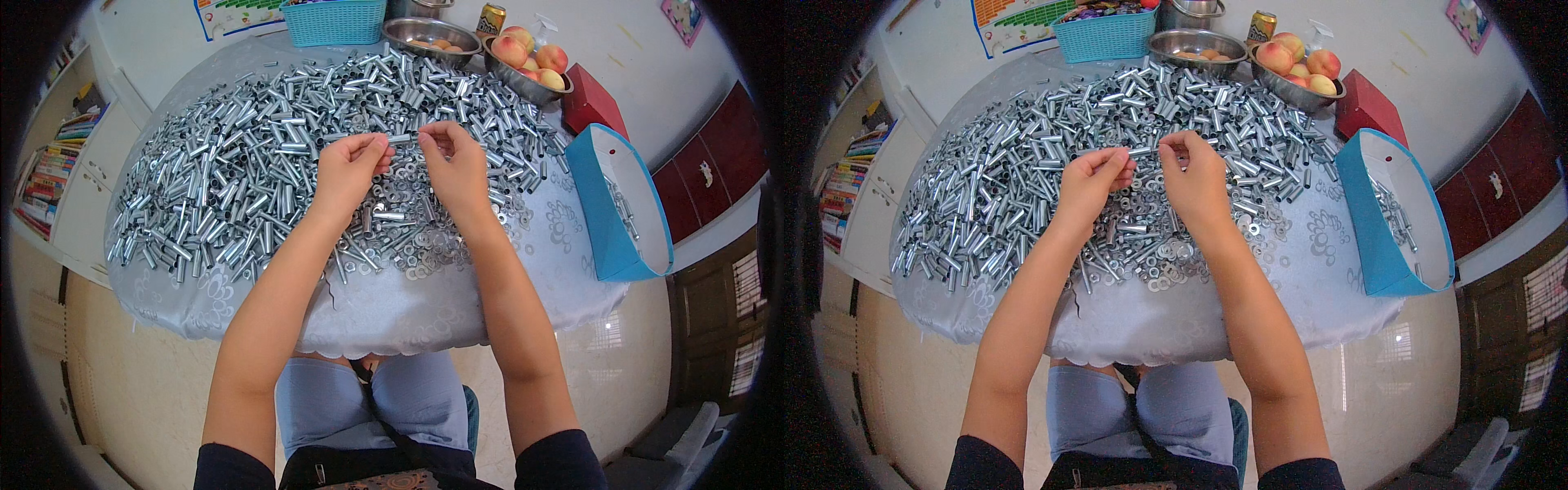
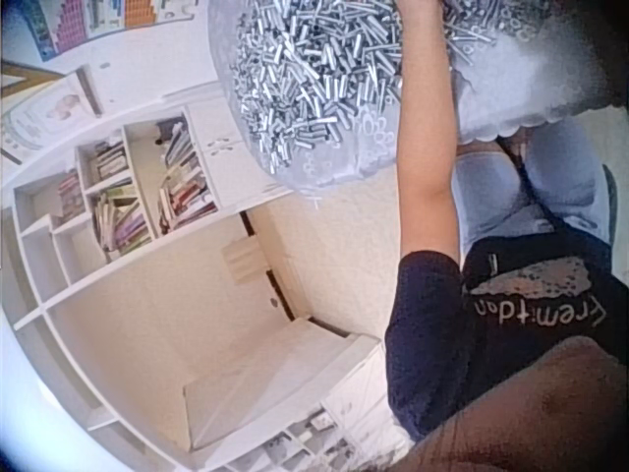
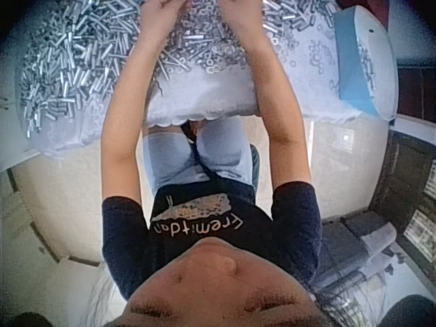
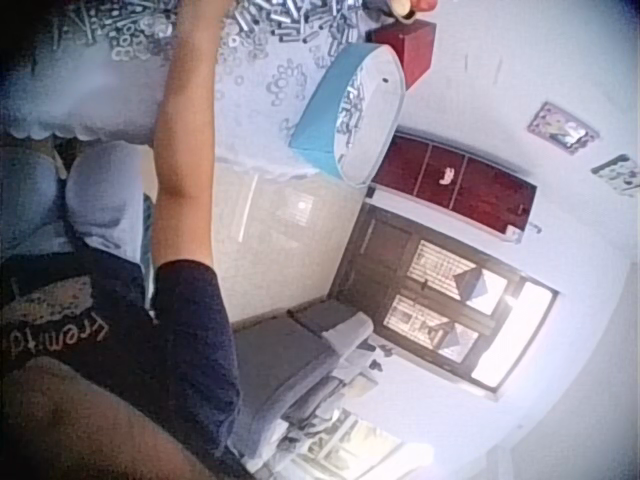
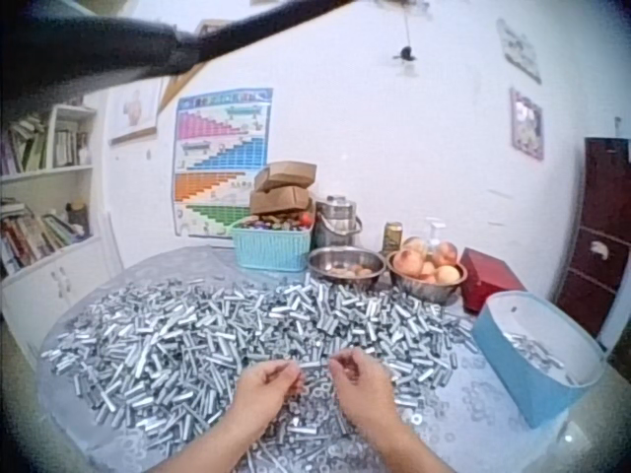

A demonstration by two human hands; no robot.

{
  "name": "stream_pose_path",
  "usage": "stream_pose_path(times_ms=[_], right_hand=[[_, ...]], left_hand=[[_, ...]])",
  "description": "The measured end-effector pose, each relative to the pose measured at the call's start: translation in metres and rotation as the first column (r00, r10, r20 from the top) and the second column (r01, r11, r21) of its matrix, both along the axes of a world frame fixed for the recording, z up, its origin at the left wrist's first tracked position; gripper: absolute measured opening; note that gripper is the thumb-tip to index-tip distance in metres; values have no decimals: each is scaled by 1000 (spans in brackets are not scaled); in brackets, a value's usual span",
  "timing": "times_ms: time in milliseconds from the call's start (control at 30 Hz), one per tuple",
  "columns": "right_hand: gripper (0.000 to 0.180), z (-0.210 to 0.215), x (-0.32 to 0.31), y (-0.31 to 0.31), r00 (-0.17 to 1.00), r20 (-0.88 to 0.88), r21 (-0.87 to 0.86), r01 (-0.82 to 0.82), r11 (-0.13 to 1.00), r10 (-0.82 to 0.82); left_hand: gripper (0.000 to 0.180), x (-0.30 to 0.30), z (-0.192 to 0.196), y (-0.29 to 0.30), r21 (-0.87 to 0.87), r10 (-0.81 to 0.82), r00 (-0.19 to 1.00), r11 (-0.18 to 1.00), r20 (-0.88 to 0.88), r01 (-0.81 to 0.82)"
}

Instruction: The person sits at a table covered with a large pile of metal fasteners and repeatedly picks up individual bolts and washers. They thread the washers onto the bolts by hand and place the assembled units into a blue container on the right side of the table. The task continues in a repetitive loop throughout the clip.

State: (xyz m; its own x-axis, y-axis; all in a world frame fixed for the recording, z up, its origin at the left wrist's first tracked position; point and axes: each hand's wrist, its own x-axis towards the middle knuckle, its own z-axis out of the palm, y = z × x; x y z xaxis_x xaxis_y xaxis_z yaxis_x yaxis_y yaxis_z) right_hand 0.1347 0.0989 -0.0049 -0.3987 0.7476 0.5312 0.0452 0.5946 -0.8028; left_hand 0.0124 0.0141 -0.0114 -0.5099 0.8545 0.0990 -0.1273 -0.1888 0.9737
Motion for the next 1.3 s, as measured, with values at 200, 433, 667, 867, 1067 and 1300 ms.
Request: stream_pose_path(times_ms=[200,433,667,867,1067,1300], right_hand=[[10,-4,0,3,1000,29,41,-5,999,4],[19,-3,-2,-4,996,-3,61,-91,994,91],[31,-3,-3,-8,960,-72,-129,-277,952,269],[37,3,1,-12,979,99,100,-190,977,180],[31,6,3,-15,995,95,93,-32,995,23],[12,-10,5,-8,915,400,308,-177,935,41]], left_hand=[[26,-1,-1,1,19,-1,1000,1000,-1,1],[28,-2,1,0,35,36,999,999,19,-37],[26,-5,3,0,23,31,996,999,89,-33],[25,-3,5,-2,16,42,992,999,123,-45],[24,-5,6,0,62,95,977,992,191,-108],[25,-9,5,0,84,120,974,987,195,-138]])
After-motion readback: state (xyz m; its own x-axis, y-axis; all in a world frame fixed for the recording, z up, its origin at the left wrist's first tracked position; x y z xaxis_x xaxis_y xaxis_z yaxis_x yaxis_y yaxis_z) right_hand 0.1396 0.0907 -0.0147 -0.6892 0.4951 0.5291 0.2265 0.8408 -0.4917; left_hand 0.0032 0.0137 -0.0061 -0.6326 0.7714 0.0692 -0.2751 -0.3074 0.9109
